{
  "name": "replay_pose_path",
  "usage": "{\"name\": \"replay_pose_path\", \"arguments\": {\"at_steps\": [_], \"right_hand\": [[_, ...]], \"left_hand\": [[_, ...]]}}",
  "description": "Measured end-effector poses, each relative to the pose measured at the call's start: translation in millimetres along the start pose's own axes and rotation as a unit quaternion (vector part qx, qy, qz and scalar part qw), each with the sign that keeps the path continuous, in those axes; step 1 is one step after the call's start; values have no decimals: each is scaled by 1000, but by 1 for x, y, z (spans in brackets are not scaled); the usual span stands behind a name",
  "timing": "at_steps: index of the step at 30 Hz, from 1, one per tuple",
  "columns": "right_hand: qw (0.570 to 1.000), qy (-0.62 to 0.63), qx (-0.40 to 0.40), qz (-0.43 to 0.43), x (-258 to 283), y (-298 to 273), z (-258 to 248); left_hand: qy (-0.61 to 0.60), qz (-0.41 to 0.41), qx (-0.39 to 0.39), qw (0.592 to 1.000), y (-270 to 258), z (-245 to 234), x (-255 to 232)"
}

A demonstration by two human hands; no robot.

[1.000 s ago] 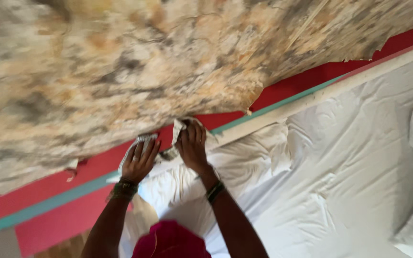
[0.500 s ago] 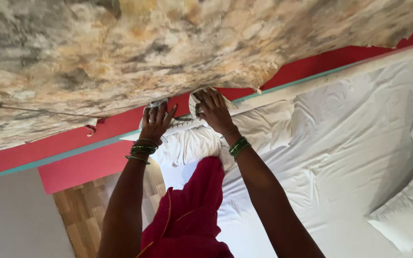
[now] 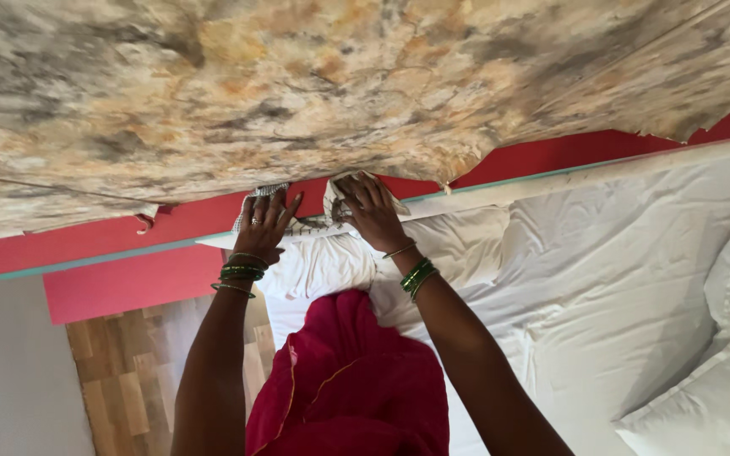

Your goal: The person wipes a textured wall section above a bed using a white cloth. They move the cloth back and forth along the red and teal painted trim and the stone-like surface, cleaning the area methodically.

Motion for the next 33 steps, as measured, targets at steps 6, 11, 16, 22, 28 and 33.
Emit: {"name": "replay_pose_path", "arguments": {"at_steps": [6,11,16,22,28,33], "right_hand": [[999,-28,0,-23,-41,-15,-15],[995,-75,-68,3,-99,-49,-30],[996,-76,-40,33,-152,-78,-58],[985,-62,-115,111,-158,-103,-64],[963,-41,-176,199,-170,-100,-80],[970,-40,-143,195,-185,-86,-76]], "left_hand": [[102,35,-216,970,63,92,-67],[82,-13,-231,970,122,73,-174],[-6,7,-254,967,167,41,-225],[-75,-2,-211,975,180,60,-232],[-10,23,-243,970,195,62,-244],[21,52,-229,972,219,47,-263]]}}
Point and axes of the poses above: each hand's wrist, its own y-axis towards the middle knuckle, its own z-axis out of the palm, x = y × z, the point moved 1 cm from there along y, towards the middle knuckle, and after that the axes turned 2 degrees about z, right-handed, at the moved point
